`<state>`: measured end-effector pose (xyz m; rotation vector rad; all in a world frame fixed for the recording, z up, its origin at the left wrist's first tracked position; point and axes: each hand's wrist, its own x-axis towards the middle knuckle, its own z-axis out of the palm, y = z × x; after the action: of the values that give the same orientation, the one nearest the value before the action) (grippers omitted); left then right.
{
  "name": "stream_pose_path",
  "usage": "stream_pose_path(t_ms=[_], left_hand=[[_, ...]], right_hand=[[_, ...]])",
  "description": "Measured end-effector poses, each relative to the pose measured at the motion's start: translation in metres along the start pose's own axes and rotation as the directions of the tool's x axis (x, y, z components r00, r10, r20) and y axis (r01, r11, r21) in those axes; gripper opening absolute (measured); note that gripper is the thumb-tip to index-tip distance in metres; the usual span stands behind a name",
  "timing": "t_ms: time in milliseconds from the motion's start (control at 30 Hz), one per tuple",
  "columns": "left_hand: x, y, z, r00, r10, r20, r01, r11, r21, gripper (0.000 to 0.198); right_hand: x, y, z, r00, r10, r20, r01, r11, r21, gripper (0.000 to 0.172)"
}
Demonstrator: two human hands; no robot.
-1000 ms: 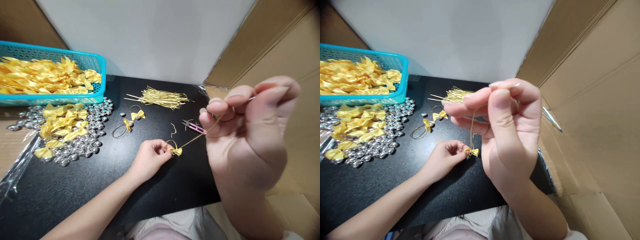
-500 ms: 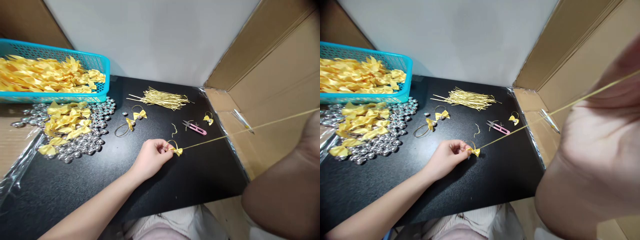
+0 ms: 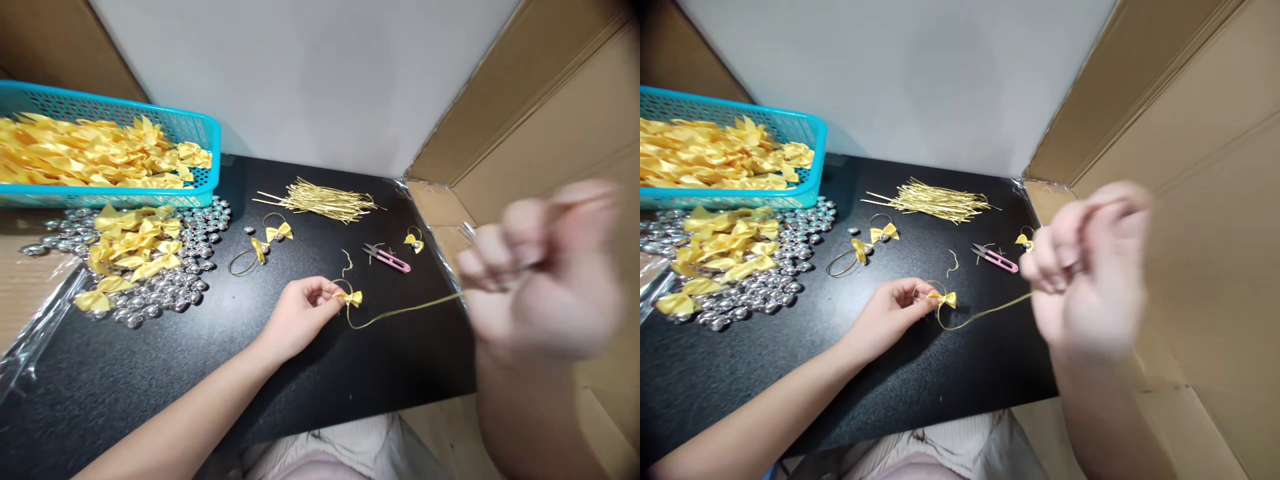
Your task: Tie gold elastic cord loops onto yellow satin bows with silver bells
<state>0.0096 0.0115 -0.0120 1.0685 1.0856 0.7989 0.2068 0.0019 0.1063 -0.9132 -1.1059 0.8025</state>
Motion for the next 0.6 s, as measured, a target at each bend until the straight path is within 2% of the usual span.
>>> stream_pose_path(t_ms=[33, 67, 133, 200, 300, 400, 500, 600], left_hand=[[0.000, 0.001, 0.000, 1.000, 0.001, -0.003, -0.001, 1.000, -0.024, 0.017], [-0.001, 0.002, 0.000, 1.000, 0.000, -0.003, 0.000, 0.999, -0.041, 0.016], [-0.003, 0.004, 0.001, 1.000, 0.001, -0.003, -0.001, 0.998, -0.055, 0.015], [-0.005, 0.007, 0.002, 1.000, 0.010, -0.002, -0.010, 0.999, -0.053, 0.016], [-0.008, 0.010, 0.003, 0.999, 0.039, -0.008, -0.039, 0.998, -0.050, 0.017], [-0.009, 0.012, 0.003, 0.998, 0.068, -0.013, -0.069, 0.996, -0.063, 0.016], [-0.009, 0.012, 0.003, 0.997, 0.070, -0.016, -0.071, 0.995, -0.063, 0.016], [-0.010, 0.011, 0.004, 0.999, 0.049, -0.017, -0.050, 0.998, -0.045, 0.018]], right_hand=[[-0.005, 0.010, 0.002, 0.996, 0.072, 0.051, -0.077, 0.993, 0.089, 0.019], [-0.011, 0.022, 0.003, 0.985, 0.165, 0.053, -0.171, 0.976, 0.132, 0.017], [-0.027, 0.046, 0.002, 0.961, 0.257, 0.099, -0.269, 0.954, 0.135, 0.017], [-0.043, 0.064, -0.002, 0.931, 0.332, 0.152, -0.338, 0.941, 0.018, 0.014], [-0.062, 0.078, -0.004, 0.890, 0.399, 0.223, -0.332, 0.900, -0.282, 0.012], [-0.073, 0.082, 0.003, 0.899, 0.367, 0.239, -0.230, 0.860, -0.456, 0.007], [-0.079, 0.083, 0.013, 0.957, 0.238, 0.167, -0.129, 0.862, -0.490, 0.002], [-0.082, 0.085, 0.020, 0.976, 0.182, 0.118, -0.106, 0.875, -0.472, 0.006]])
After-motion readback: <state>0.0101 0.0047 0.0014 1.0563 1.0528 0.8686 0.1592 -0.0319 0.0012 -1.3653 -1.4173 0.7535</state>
